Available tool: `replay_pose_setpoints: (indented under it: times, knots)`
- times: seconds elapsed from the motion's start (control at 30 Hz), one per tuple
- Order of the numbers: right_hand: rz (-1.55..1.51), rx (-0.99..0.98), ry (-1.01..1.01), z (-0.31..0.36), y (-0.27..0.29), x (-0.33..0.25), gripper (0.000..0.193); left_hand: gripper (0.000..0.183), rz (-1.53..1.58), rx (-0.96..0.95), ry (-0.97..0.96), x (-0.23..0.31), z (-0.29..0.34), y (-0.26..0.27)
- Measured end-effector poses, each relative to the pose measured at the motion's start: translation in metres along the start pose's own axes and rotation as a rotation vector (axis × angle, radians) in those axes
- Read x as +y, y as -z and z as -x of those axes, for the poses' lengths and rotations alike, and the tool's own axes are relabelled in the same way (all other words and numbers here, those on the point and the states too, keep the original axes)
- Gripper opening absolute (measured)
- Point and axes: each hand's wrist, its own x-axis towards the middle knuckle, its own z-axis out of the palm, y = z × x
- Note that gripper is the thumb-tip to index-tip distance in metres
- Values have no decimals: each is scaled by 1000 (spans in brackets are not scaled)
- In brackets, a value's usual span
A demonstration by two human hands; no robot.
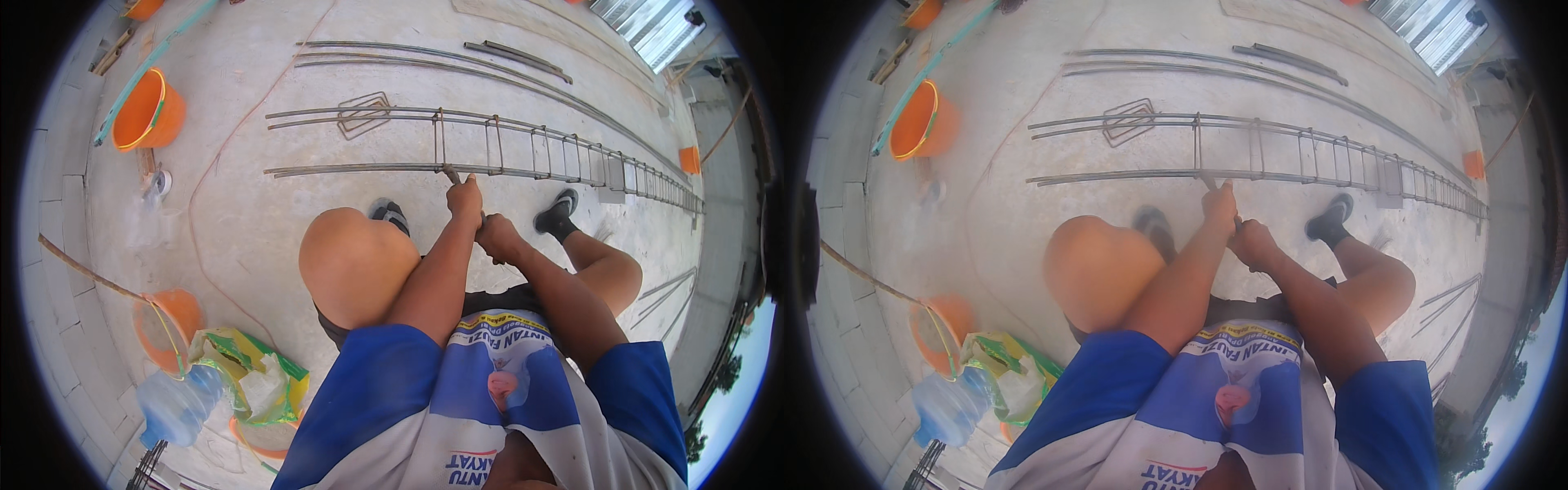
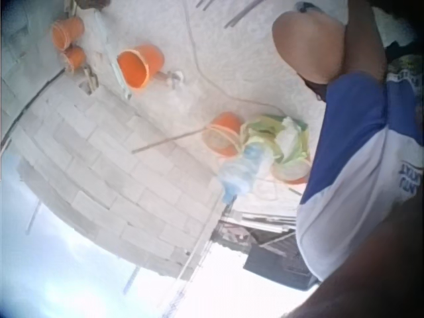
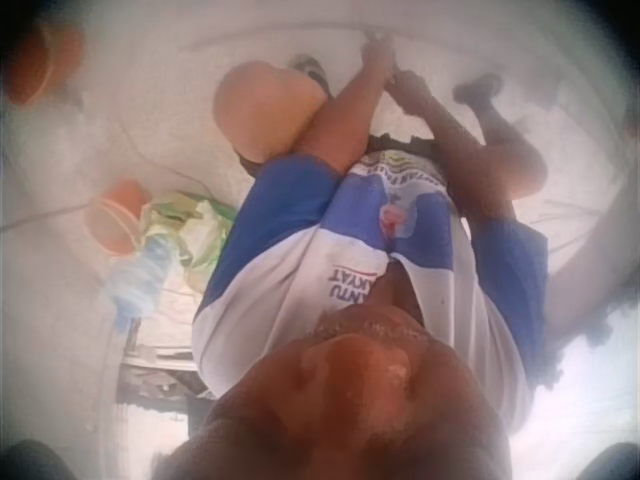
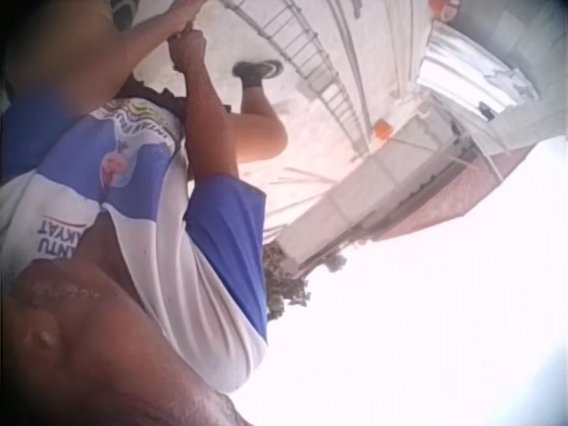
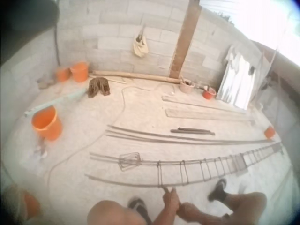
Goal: The person sits on the floor and assembles a rebar cage by tying metal rods together with wire. They use pliers to twist and secure the wire at each intersection of the rebar grid.
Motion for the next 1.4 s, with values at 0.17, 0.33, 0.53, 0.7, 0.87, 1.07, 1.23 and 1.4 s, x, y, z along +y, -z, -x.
replay_pose_setpoints:
  times: [0.17, 0.33, 0.53, 0.7, 0.87, 1.07, 1.23, 1.4]
  knots:
    - [-562, -201, -73, 0, 7, 16, 28, 36, 120, -70, 73, 18, 22, 16]
    - [-1187, -643, -6, -5, 4, 36, 24, 29, 640, -544, 139, 16, 22, 38]
    - [-198, 9, -7, 20, 7, -9, 34, 23, 517, -409, 80, 9, -7, 32]
    - [235, 388, 48, 7, -24, 10, 36, 36, 399, -202, 113, 14, 13, 18]
    - [-483, -306, 123, -6, 8, 24, 26, 49, 500, -382, 191, 23, 18, 38]
    - [-1517, -743, 200, -11, -20, 39, 27, 33, 607, -619, 43, 6, 0, 46]
    - [-611, -327, 67, 15, 10, 8, 49, 27, 457, -518, 129, 19, 4, 42]
    - [-155, -142, -17, 13, 7, -1, 47, 28, 339, -266, 140, 25, 6, 27]
